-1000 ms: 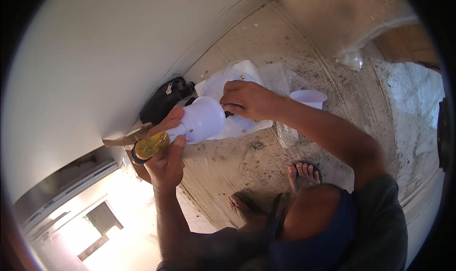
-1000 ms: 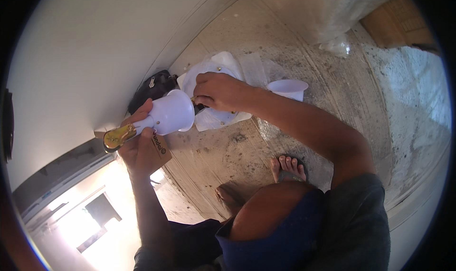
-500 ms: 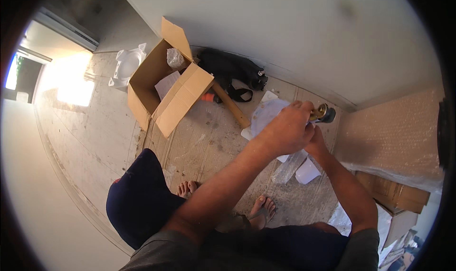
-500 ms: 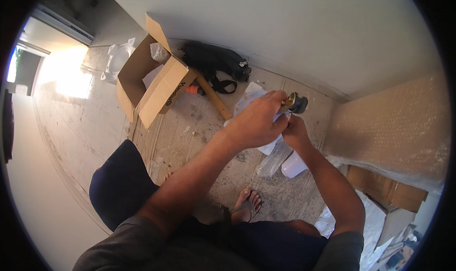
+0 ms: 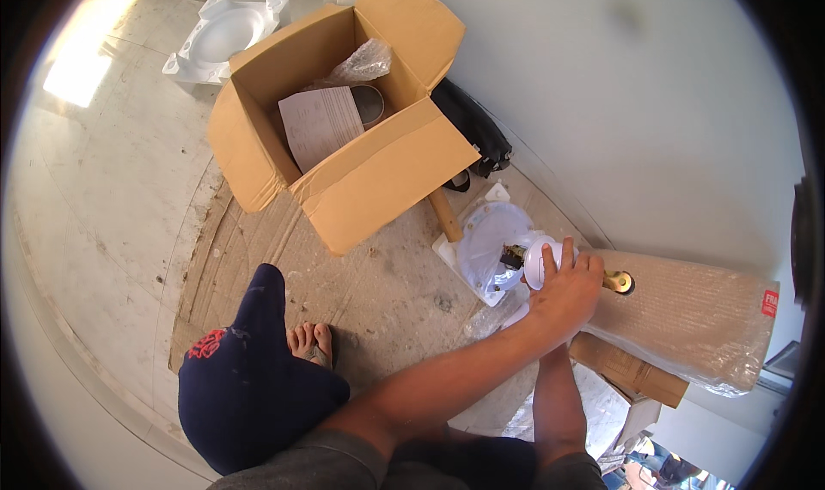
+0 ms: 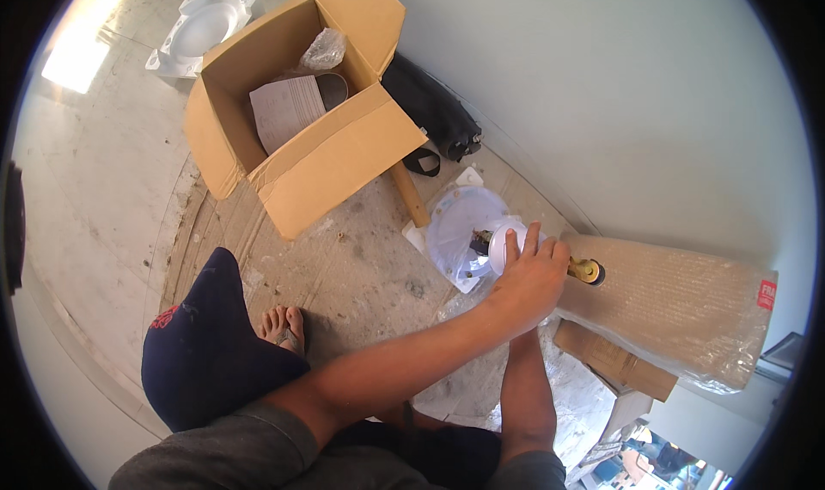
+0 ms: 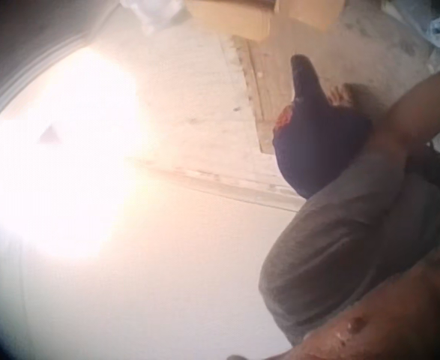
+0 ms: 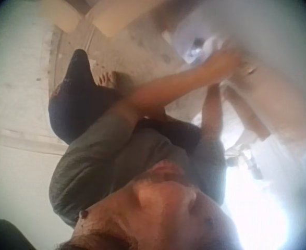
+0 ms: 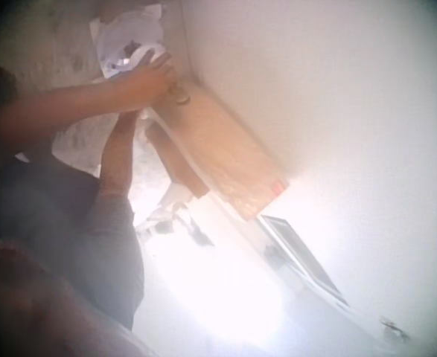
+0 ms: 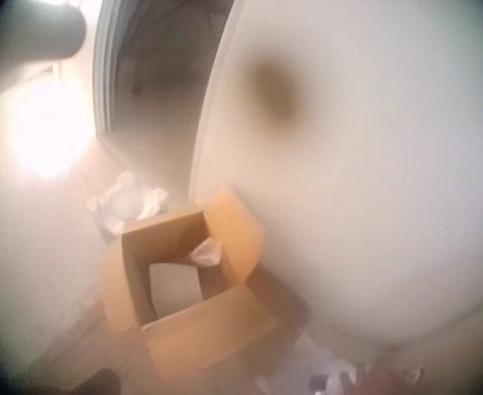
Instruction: The person assembles a white plastic light fixture by hand. They connect a brass socket to a white plastic stem, attach a white plastic shade, and secure the components together.
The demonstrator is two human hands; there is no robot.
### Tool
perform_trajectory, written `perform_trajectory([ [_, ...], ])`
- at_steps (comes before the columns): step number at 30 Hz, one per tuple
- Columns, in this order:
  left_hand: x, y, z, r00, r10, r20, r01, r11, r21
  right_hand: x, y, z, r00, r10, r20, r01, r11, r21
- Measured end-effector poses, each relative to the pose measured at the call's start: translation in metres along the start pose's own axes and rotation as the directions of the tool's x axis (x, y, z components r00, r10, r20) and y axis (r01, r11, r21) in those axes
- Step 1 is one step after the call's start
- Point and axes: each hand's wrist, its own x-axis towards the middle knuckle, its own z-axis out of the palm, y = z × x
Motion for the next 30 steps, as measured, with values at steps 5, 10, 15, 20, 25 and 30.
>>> perform_trajectory([
  [5,0.006,0.001,0.0,1.0,-0.014,0.025,0.014,1.0,-0.011,0.002,0.002,0.01,0.999,0.014,-0.052,-0.015,0.999,-0.036],
  [10,0.008,0.002,-0.002,0.999,-0.033,-0.012,0.033,0.999,-0.007,-0.005,0.005,0.011,0.997,0.028,-0.077,-0.033,0.997,-0.075],
  [15,0.008,0.006,0.001,0.987,-0.057,-0.148,0.055,0.998,-0.016,-0.005,0.007,0.007,0.995,0.021,-0.095,-0.031,0.995,-0.1],
  [20,0.009,0.004,0.002,0.988,-0.017,-0.156,0.025,0.999,0.047,0.002,0.003,0.008,0.994,0.013,-0.108,-0.025,0.993,-0.113],
  [25,0.011,0.001,0.003,0.984,-0.015,-0.18,0.017,1.0,0.006,0.004,0.001,0.011,0.993,0.002,-0.117,-0.017,0.992,-0.123],
  [30,0.012,-0.002,-0.002,0.991,0.025,-0.133,-0.023,1.0,0.02,0.005,0.003,0.013,0.991,-0.002,-0.136,-0.016,0.991,-0.131],
])
